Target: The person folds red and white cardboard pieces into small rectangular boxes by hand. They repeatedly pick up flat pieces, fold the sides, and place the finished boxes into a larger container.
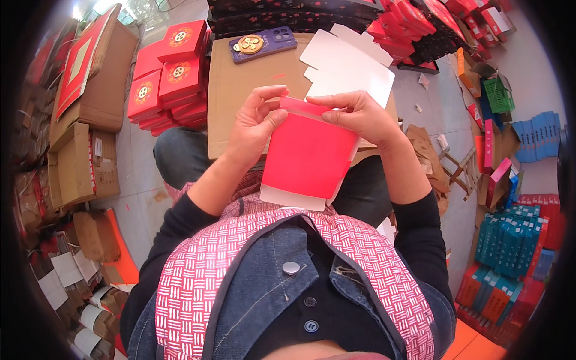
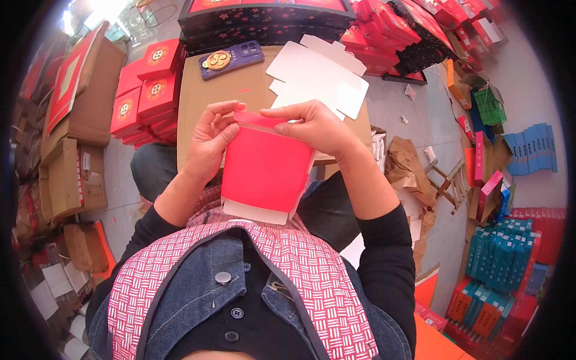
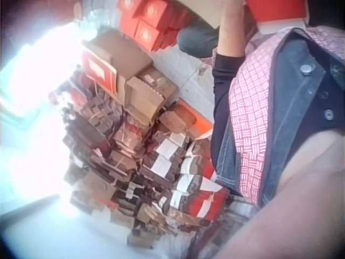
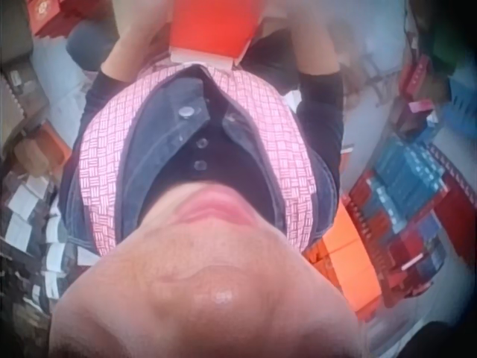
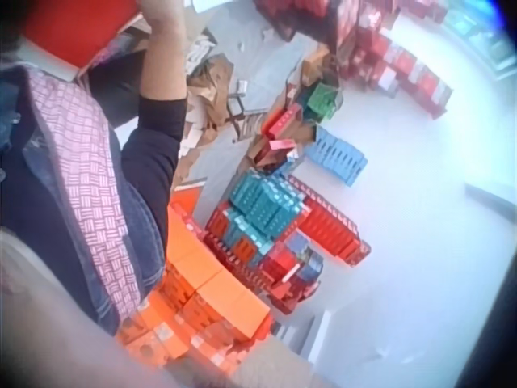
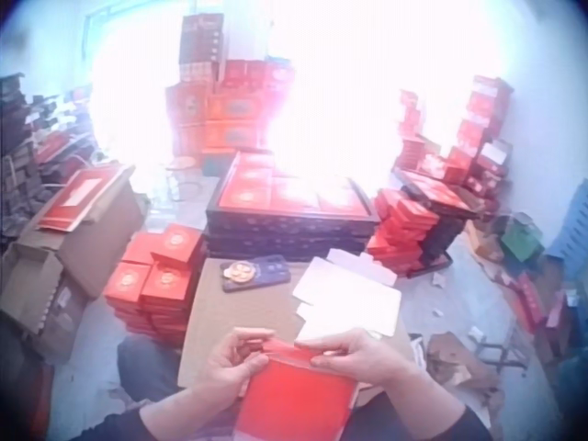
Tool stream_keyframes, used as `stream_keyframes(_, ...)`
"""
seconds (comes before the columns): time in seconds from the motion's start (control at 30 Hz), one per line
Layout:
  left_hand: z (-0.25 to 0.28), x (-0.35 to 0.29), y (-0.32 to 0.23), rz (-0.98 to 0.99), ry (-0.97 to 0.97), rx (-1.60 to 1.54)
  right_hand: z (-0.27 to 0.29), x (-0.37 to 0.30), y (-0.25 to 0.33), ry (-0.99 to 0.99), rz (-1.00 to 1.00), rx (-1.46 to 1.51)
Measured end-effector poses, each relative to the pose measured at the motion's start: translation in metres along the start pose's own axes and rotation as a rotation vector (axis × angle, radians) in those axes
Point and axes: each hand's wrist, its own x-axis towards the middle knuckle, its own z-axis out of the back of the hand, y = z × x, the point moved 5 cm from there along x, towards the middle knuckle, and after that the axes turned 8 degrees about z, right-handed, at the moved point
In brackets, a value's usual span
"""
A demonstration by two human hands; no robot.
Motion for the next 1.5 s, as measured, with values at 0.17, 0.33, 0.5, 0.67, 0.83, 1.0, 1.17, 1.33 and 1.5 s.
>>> stream_keyframes(0.17,0.005,0.0,0.005,0.048,-0.027,-0.014,-0.002,0.0,-0.001,0.007,-0.028,-0.053)
stream_keyframes(0.33,0.006,0.003,0.005,0.042,-0.086,-0.05,-0.002,0.002,-0.002,-0.067,0.1,-0.12)
stream_keyframes(0.5,0.003,0.001,0.005,-0.024,-0.116,-0.022,-0.001,0.002,-0.006,-0.104,0.101,-0.045)
stream_keyframes(0.67,0.004,-0.001,0.012,-0.012,-0.085,-0.07,0.001,0.002,-0.01,-0.079,0.117,0.011)
stream_keyframes(0.83,0.002,0.001,0.016,0.001,-0.107,0.004,-0.007,0.005,-0.001,-0.058,0.161,-0.107)
stream_keyframes(1.0,0.009,0.004,0.024,-0.007,-0.126,0.017,-0.007,0.011,-0.011,-0.069,0.084,0.048)
stream_keyframes(1.17,0.016,0.006,0.011,-0.01,-0.189,-0.018,0.006,-0.004,-0.021,-0.305,0.083,0.312)
stream_keyframes(1.33,0.015,0.008,0.016,-0.103,-0.258,-0.056,-0.015,-0.026,-0.014,-0.356,0.349,-0.15)
stream_keyframes(1.5,-0.007,-0.002,0.009,0.032,-0.137,0.128,-0.01,-0.028,-0.005,-0.353,0.262,-0.197)
